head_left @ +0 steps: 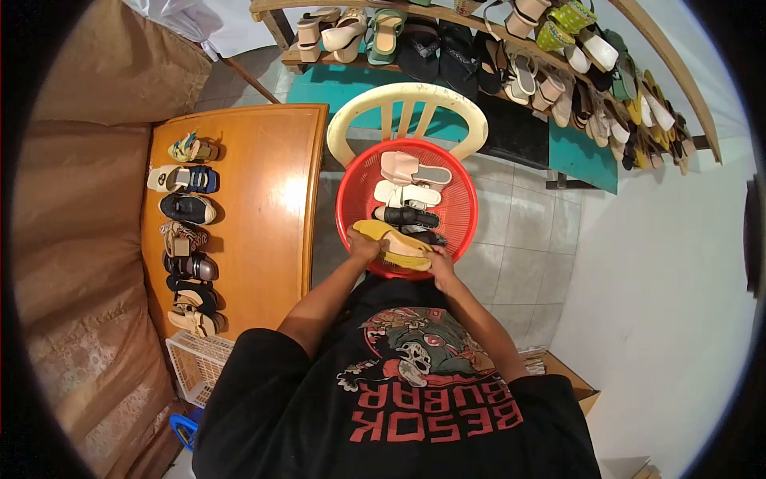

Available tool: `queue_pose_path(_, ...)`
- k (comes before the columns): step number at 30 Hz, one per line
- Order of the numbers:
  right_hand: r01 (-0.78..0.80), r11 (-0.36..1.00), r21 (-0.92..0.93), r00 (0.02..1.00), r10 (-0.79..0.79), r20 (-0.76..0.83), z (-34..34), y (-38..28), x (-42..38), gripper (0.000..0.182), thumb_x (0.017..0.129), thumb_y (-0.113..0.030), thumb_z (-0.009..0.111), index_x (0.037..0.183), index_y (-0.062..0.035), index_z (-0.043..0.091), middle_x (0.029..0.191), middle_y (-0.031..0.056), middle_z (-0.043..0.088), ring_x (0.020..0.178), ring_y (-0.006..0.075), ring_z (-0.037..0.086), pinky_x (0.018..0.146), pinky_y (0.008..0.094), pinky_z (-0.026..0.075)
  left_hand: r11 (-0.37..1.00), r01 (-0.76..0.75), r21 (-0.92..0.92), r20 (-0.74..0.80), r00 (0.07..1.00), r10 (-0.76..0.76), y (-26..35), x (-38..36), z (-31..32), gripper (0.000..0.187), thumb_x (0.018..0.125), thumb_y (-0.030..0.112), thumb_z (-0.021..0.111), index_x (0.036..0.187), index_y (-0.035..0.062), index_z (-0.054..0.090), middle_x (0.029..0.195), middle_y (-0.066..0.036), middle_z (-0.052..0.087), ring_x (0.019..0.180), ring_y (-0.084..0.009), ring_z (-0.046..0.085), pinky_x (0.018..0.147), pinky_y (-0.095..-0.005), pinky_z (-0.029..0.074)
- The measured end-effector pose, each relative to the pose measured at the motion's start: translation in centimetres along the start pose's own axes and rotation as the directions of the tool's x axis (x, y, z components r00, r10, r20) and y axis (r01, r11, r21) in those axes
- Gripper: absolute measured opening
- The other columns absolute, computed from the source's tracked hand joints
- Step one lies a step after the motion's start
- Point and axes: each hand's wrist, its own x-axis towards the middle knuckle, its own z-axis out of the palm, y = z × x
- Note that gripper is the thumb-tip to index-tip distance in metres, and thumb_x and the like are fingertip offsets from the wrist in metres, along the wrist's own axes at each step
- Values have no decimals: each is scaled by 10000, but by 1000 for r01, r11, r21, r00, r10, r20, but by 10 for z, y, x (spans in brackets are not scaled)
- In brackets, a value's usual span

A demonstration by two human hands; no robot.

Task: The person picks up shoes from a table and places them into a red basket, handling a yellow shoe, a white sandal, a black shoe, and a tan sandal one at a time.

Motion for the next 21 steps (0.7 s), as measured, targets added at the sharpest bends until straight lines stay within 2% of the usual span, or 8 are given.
queue_pose_path(5, 75, 981, -182, 997, -71, 30, -9, -31, 35, 394, 832, -148, 629, 1196, -29, 534, 1069, 82, 612, 980, 162, 589, 820, 336, 478, 972, 22, -235, 102, 995, 3, 10, 16, 7, 1165, 586, 181, 886, 1433, 64, 94, 1299, -229, 431, 1199, -358, 478, 987, -429, 455)
queue_pose_path(7, 65, 994, -86, 995, -57, 85, -12, -40, 61, 409, 824, -132, 637, 1201, -13, 531, 1088, 99, 600, 987, 178, 581, 860, 333, 473, 955, -8, -295, 49, 999, 24, 2, 39, 29, 1123, 580, 153, 891, 1407, 49, 137, 1258, -205, 479, 1148, -327, 525, 944, -405, 494)
queue_pose_path(9, 39, 995, -88, 999, -35, 42, -17, -43, 85, 315, 807, -97, 627, 1105, -8, 577, 1062, 88, 600, 985, 186, 560, 890, 291, 421, 814, 140, -564, 235, 972, -4, 3, 49, 43, 1052, 575, 131, 895, 1359, 24, 201, 1234, -182, 498, 1123, -287, 534, 942, -365, 494)
queue_pose_path(11, 2, 990, -142, 999, 4, 42, -25, -43, 113, 331, 806, -118, 636, 1113, -11, 571, 1078, 85, 593, 982, 186, 558, 883, 293, 427, 817, 96, -569, 208, 978, 30, 4, 61, 63, 931, 638, 58, 858, 1270, 22, 175, 1180, -151, 478, 1073, -257, 552, 859, -348, 537)
queue_pose_path(15, 45, 996, -74, 998, -42, 48, -19, -52, 144, 325, 823, -139, 625, 1118, -15, 567, 1079, 86, 597, 994, 189, 563, 878, 298, 435, 916, -73, -394, 23, 996, 90, 13, 76, 94, 932, 614, 123, 877, 1284, 19, 237, 1212, -186, 452, 1118, -286, 518, 930, -441, 490)
queue_pose_path(17, 59, 990, -130, 991, -42, 131, -20, -60, 145, 341, 833, -161, 617, 1138, -19, 561, 1068, 89, 605, 987, 187, 571, 878, 299, 437, 960, 225, 164, -135, 970, -204, 58, 58, 82, 969, 585, 288, 889, 1296, 22, 287, 1247, -242, 419, 1201, -361, 456, 1007, -494, 399)
queue_pose_path(18, 55, 987, -154, 987, -30, 158, -28, -48, 159, 358, 839, -191, 614, 1150, -23, 558, 1056, 86, 611, 980, 182, 577, 875, 303, 439, 961, 183, 209, -118, 980, -161, 40, 74, 94, 981, 584, 399, 854, 1309, 25, 307, 1276, -274, 385, 1235, -416, 407, 1039, -516, 341)
queue_pose_path(21, 1, 994, -110, 982, 20, 188, -45, -33, 179, 410, 842, -206, 606, 1202, -25, 533, 1077, 85, 610, 1007, 184, 574, 898, 301, 433, 973, 139, 186, 55, 987, -152, 42, 86, 88, 995, 653, 379, 806, 1409, 83, 231, 1367, -210, 374, 1319, -401, 336, 1072, -478, 338)
